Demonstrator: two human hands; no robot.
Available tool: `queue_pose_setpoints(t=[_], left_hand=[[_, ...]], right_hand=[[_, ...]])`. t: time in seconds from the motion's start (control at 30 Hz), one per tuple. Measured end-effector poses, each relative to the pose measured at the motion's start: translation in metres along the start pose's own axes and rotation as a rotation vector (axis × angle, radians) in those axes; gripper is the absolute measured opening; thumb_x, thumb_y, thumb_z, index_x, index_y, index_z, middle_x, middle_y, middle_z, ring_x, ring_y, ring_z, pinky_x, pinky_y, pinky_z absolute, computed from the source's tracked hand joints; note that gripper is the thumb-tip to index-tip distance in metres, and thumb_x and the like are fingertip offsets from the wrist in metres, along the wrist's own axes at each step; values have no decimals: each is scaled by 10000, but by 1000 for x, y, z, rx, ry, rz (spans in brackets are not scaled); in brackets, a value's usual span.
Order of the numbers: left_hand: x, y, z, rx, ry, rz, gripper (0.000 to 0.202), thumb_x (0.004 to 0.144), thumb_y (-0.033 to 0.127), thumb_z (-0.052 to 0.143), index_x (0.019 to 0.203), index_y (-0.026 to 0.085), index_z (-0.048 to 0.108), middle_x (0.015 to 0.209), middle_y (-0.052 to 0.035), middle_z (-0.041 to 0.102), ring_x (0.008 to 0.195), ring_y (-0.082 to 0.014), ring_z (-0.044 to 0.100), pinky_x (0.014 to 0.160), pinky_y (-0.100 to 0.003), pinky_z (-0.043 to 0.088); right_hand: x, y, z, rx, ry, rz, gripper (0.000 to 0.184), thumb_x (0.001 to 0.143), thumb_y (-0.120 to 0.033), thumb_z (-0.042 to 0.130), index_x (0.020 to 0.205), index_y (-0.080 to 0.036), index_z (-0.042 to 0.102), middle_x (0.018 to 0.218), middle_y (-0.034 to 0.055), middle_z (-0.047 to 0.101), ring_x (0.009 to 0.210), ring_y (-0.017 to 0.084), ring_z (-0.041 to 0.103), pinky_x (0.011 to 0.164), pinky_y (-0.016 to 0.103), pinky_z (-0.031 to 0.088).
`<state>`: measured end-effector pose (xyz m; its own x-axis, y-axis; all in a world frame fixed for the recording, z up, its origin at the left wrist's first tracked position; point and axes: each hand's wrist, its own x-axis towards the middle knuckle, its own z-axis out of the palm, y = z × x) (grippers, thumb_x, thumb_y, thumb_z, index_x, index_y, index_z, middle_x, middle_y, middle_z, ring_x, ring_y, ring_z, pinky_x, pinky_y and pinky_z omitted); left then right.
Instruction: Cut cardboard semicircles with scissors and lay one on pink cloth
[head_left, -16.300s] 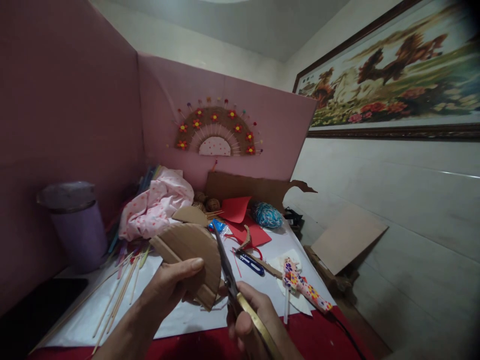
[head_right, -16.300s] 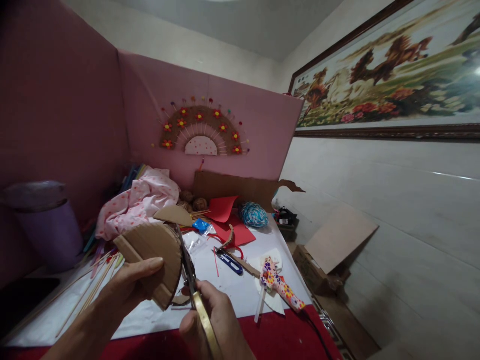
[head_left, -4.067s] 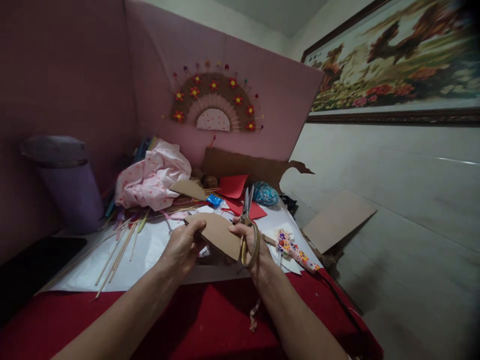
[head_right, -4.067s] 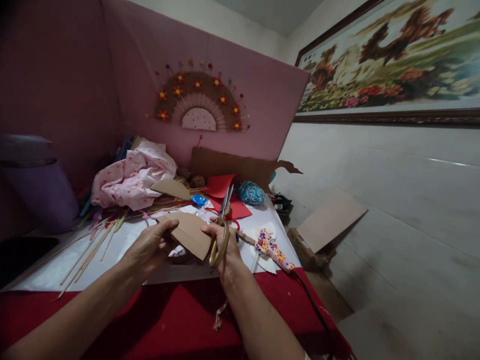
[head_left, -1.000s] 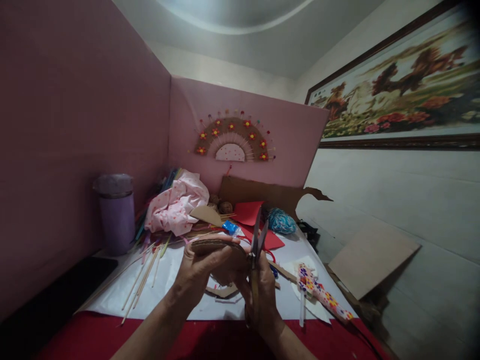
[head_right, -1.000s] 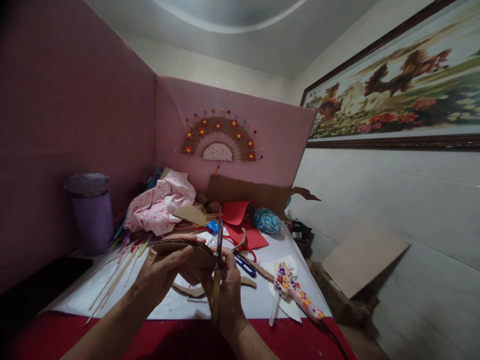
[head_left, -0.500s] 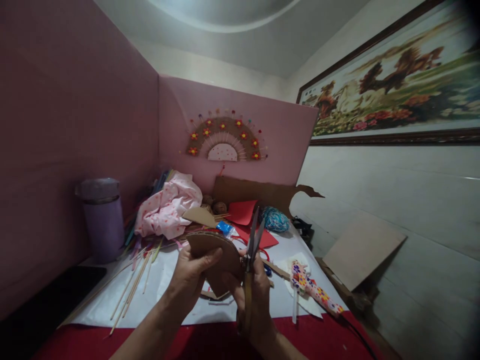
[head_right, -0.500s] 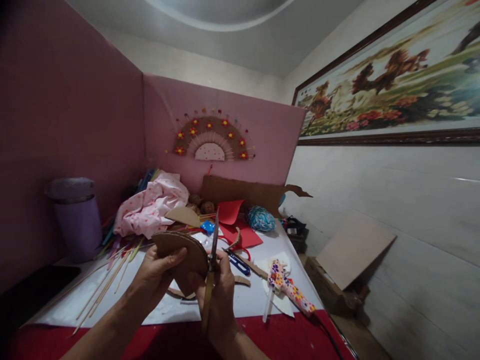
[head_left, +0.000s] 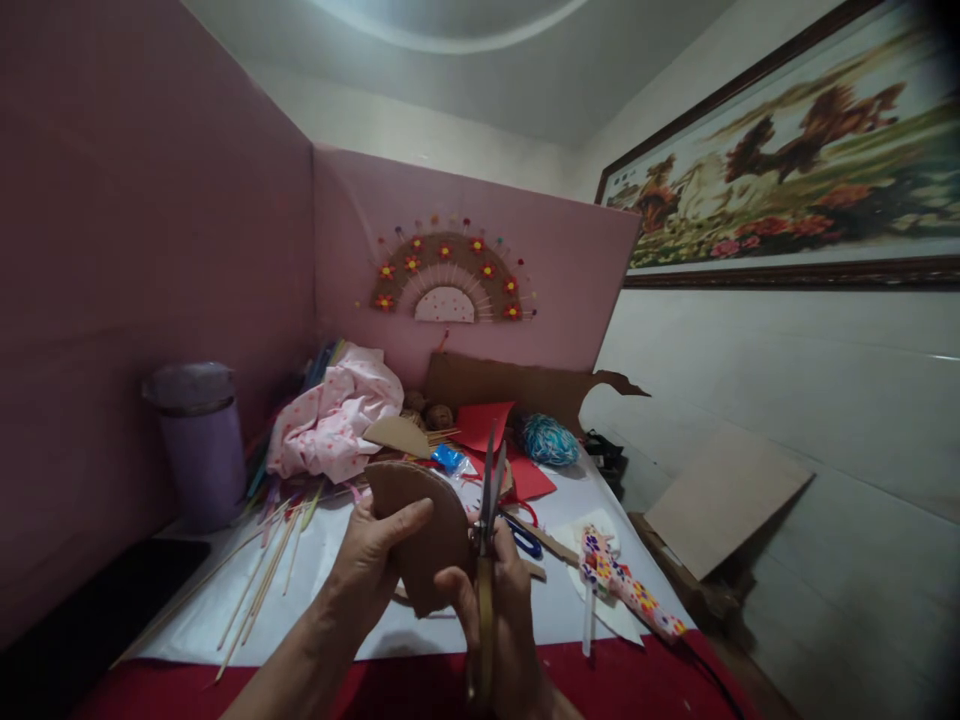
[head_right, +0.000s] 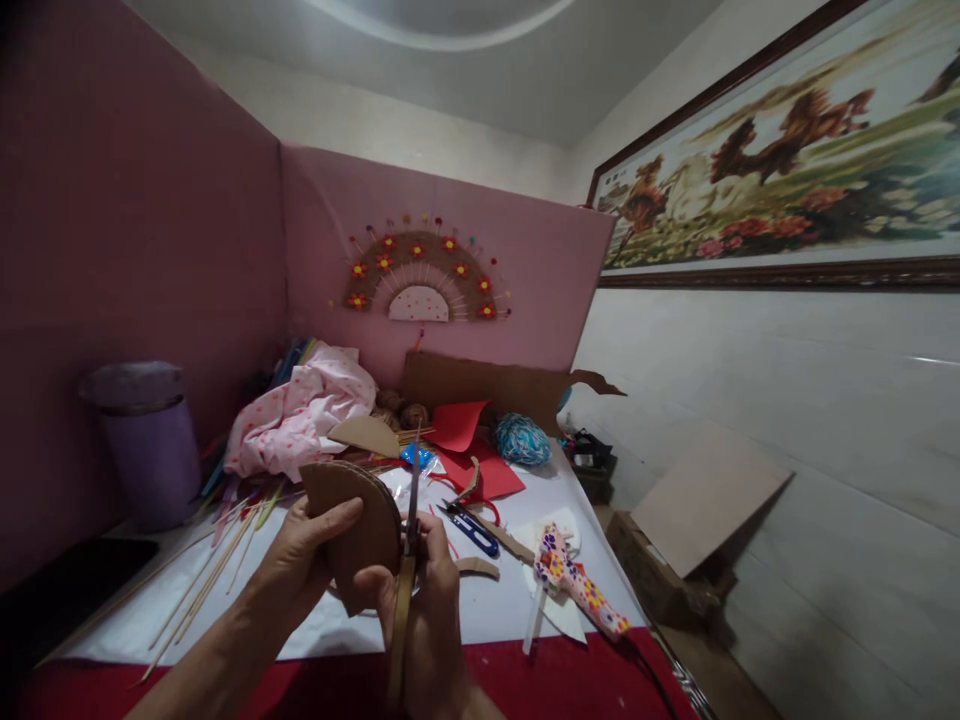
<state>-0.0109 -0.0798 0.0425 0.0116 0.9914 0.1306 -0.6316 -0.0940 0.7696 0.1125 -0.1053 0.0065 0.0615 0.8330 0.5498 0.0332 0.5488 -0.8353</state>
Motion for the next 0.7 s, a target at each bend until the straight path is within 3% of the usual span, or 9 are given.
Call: queue_pose_setpoints(t=[0.13,0.23,0.33,0.43,0.53,0.7], left_hand=[[1,7,-4,81,-12,80,229,530,187,843,737,151,751,701,-39,741,629,-153,642,608,-235,529],[0,10,-4,163,-40,117,229,477,166,854,688,158,766,678,-54,743,615,-179,648,599,-258,533],[-3,9,-2,195,-76,82,212,449,153,855,642,166,767,589,-49,711,559,-192,638,544,-274,523],[-8,8,4,196,-119,38,148,451,158,853,547,162,740,410,-1,582,397,-136,528,427,-250,454],[-13,9,9,190,-161,-7,134,470,184,850,493,151,722,376,9,527,348,-96,436,369,-228,379],[-15,12,11,249,-165,-32,118,482,201,851,552,164,764,482,-37,629,427,-125,512,413,-241,431]], right_hand=[[4,-8,-12,140,-148,133,483,711,-564,685,1035,-219,588,737,8,628,541,161,594,448,239,481],[11,-23,-34,-32,-217,159,478,766,-542,642,1123,-227,596,747,9,611,456,131,561,409,227,433],[22,-45,-59,-494,-283,-76,623,589,-461,816,1132,-212,640,804,44,642,637,207,617,556,293,496],[32,-62,-75,-792,-363,-307,710,549,-446,842,1186,-216,628,788,45,644,648,207,587,575,300,474],[39,-68,-82,-898,-428,-400,719,597,-472,813,1225,-196,602,782,54,640,616,187,568,536,268,439],[44,-71,-87,-947,-491,-444,720,599,-523,795,1203,-182,604,772,52,632,608,182,563,522,255,402]])
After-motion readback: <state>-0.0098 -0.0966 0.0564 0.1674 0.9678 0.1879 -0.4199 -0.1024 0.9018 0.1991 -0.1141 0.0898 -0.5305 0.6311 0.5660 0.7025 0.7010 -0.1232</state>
